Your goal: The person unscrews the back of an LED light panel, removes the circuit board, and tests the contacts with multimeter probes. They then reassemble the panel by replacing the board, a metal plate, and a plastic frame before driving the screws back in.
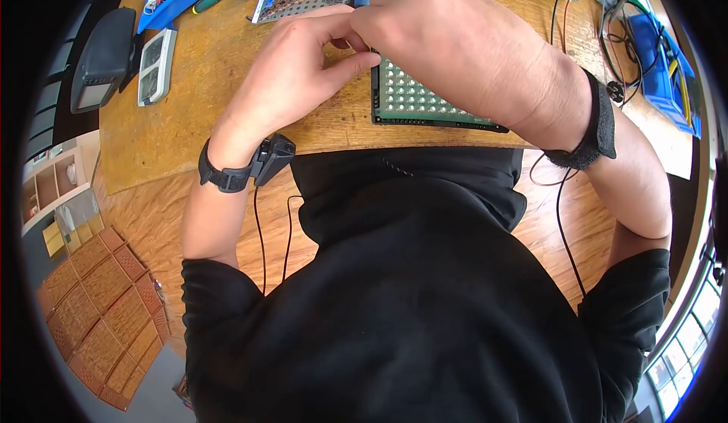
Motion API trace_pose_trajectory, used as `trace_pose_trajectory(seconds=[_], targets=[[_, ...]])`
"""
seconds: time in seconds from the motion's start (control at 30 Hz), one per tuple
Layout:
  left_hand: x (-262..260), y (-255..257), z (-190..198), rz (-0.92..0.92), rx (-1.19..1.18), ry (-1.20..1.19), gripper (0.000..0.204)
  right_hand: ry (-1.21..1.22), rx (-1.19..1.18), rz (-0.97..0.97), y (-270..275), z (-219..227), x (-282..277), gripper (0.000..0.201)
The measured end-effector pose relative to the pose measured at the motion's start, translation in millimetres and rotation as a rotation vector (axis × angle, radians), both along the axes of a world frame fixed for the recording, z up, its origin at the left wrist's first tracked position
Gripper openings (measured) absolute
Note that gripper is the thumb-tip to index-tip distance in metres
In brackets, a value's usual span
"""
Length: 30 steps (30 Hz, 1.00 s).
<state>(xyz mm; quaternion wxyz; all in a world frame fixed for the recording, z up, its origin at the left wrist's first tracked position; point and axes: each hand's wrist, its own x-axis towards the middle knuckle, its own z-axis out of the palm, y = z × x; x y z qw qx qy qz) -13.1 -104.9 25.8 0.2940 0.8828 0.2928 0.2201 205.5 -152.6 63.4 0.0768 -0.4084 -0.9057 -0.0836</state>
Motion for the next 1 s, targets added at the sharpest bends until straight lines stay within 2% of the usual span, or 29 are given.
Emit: trace_pose_trajectory(seconds=[0.17, 0.23, 0.43, 0.57, 0.67, 0.73, 0.77, 0.83, 1.0], targets=[[2, -3, 6, 0.029, -0.039, 0.033, 0.021, -0.011, -0.102, 0.083, 2, 11, 2, 0.010], [1, -3, 5, 0.038, -0.039, 0.043, 0.021, -0.113, -0.049, 0.043, 5, 7, -1, 0.010], [2, -5, 7, 0.066, -0.070, 0.060, 0.022, -0.026, 0.033, 0.058, -3, 25, 2, 0.012], [1, -2, 4, 0.060, -0.051, 0.058, 0.023, -0.026, 0.055, 0.026, 3, 9, 0, 0.013], [1, -2, 3, 0.055, -0.048, 0.059, 0.023, -0.084, 0.016, 0.035, 3, 18, -3, 0.014], [1, -2, 4, 0.057, -0.057, 0.059, 0.023, -0.082, -0.145, -0.038, 7, 15, -5, 0.014], [1, -2, 3, 0.054, -0.054, 0.057, 0.023, -0.082, -0.146, -0.037, 8, 11, -3, 0.014], [1, -1, 1, 0.050, -0.052, 0.054, 0.022, 0.154, -0.202, 0.011, 10, 1, 3, 0.013], [0, 2, -3, 0.009, 0.026, 0.022, 0.023, 0.117, -0.204, 0.070, 14, 2, 9, 0.012]])
